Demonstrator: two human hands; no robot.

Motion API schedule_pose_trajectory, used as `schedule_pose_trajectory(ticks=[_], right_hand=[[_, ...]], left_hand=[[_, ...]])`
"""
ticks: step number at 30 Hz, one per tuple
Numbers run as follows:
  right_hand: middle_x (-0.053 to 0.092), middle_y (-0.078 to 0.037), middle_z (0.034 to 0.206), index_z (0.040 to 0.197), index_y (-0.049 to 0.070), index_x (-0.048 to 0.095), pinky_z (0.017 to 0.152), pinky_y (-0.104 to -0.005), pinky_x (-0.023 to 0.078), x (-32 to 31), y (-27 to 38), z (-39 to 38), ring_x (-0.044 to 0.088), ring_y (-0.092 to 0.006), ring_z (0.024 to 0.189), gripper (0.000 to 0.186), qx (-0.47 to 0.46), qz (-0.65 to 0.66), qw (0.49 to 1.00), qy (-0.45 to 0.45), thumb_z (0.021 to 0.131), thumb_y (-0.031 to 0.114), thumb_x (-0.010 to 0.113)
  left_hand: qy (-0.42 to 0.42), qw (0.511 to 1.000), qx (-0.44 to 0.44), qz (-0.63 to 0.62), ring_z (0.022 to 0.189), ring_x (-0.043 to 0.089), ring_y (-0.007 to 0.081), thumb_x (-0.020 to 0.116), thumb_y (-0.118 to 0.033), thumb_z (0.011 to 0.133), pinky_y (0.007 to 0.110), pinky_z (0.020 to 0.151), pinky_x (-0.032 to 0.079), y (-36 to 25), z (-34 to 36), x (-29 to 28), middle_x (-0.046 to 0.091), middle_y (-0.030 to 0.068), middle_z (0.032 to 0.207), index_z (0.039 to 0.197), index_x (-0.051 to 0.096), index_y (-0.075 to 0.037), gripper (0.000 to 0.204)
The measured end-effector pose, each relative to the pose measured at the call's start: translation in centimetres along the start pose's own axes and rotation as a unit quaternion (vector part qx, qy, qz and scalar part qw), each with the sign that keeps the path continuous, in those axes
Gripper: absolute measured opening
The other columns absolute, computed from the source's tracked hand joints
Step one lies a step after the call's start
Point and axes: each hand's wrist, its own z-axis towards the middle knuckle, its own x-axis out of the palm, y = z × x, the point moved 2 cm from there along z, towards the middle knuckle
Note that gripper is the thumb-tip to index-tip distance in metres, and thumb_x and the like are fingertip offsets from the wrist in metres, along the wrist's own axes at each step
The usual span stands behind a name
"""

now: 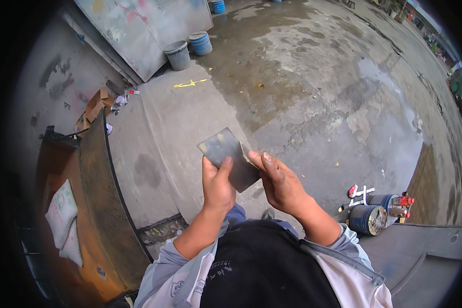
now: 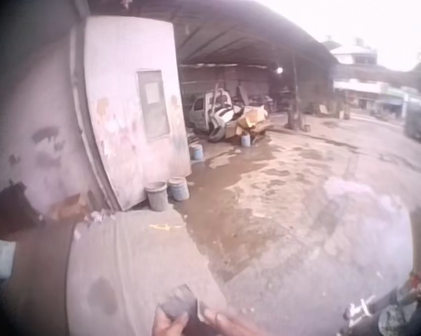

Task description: The person applies body filler to a car bumper using a putty knife. They spread the filler along the edge of the bumper, then scrape excess material from the tool onto another surface.

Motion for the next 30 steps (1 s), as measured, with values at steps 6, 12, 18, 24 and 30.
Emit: schedule_pose_trajectory(ticks=[6, 12, 18, 24, 30], right_hand=[[0.056, -0.016, 0.134, 0.142, 0.006, 0.041, 0.095, -0.0453, 0.053, 0.6, 0.3, -2.1, 0.056, -0.0428, 0.119, 0.073, -0.011, -0.021, 0.997, 0.07, 0.074, -0.014, 0.058], [0.056, -0.018, 0.134, 0.141, 0.006, 0.041, 0.096, -0.0437, 0.053, 0.6, 0.0, -3.1, 0.059, -0.0403, 0.117, 0.071, -0.018, -0.06, 0.994, 0.092, 0.075, -0.02, 0.051], [0.058, -0.013, 0.133, 0.142, 0.006, 0.04, 0.085, -0.0396, 0.057, 0.0, -2.7, -6.4, 0.063, -0.0354, 0.11, 0.065, 0.101, -0.15, 0.971, 0.154, 0.08, -0.008, 0.052], [0.065, -0.009, 0.09, 0.153, 0.004, 0.013, 0.065, -0.0263, 0.046, -3.6, -4.4, -5.3, 0.06, -0.0126, 0.072, 0.075, 0.358, 0.188, 0.913, -0.046, 0.094, 0.005, 0.059], [0.056, 0.002, 0.077, 0.153, 0.006, 0.022, 0.065, -0.0215, 0.04, -0.7, -3.7, -3.3, 0.049, -0.0041, 0.07, 0.077, 0.425, 0.493, 0.753, 0.089, 0.091, 0.014, 0.068]], left_hand=[[0.008, 0.988, 0.109, 0.109, 0.108, 0.054, 0.016, 0.054, -0.005, 0.095, 0.033, 0.096, 0.043, 0.6, -0.1, -0.6, 0.056, 0.0105, 0.119, 0.126, 0.043, 0.0, 0.033], [0.001, 0.985, 0.132, 0.112, 0.102, 0.055, 0.0148, 0.053, -0.004, 0.095, 0.031, 0.093, 0.045, 0.7, 0.3, -1.3, 0.057, 0.009, 0.115, 0.124, 0.044, 0.0, 0.03], [0.014, 0.996, 0.081, 0.038, 0.102, 0.056, 0.0152, 0.053, -0.003, 0.094, 0.032, 0.092, 0.046, -1.4, 1.0, -1.6, 0.058, 0.0089, 0.115, 0.121, 0.046, -0.002, 0.028], [0.038, 0.993, -0.109, 0.012, 0.104, 0.059, 0.0192, 0.053, -0.003, 0.093, 0.036, 0.092, 0.049, -1.3, 2.0, -2.6, 0.059, 0.0094, 0.116, 0.123, 0.049, -0.002, 0.03], [0.131, 0.971, -0.2, -0.002, 0.104, 0.062, 0.021, 0.054, -0.007, 0.094, 0.036, 0.091, 0.052, 0.2, 1.3, -0.4, 0.061, 0.0106, 0.114, 0.128, 0.046, -0.002, 0.036]])
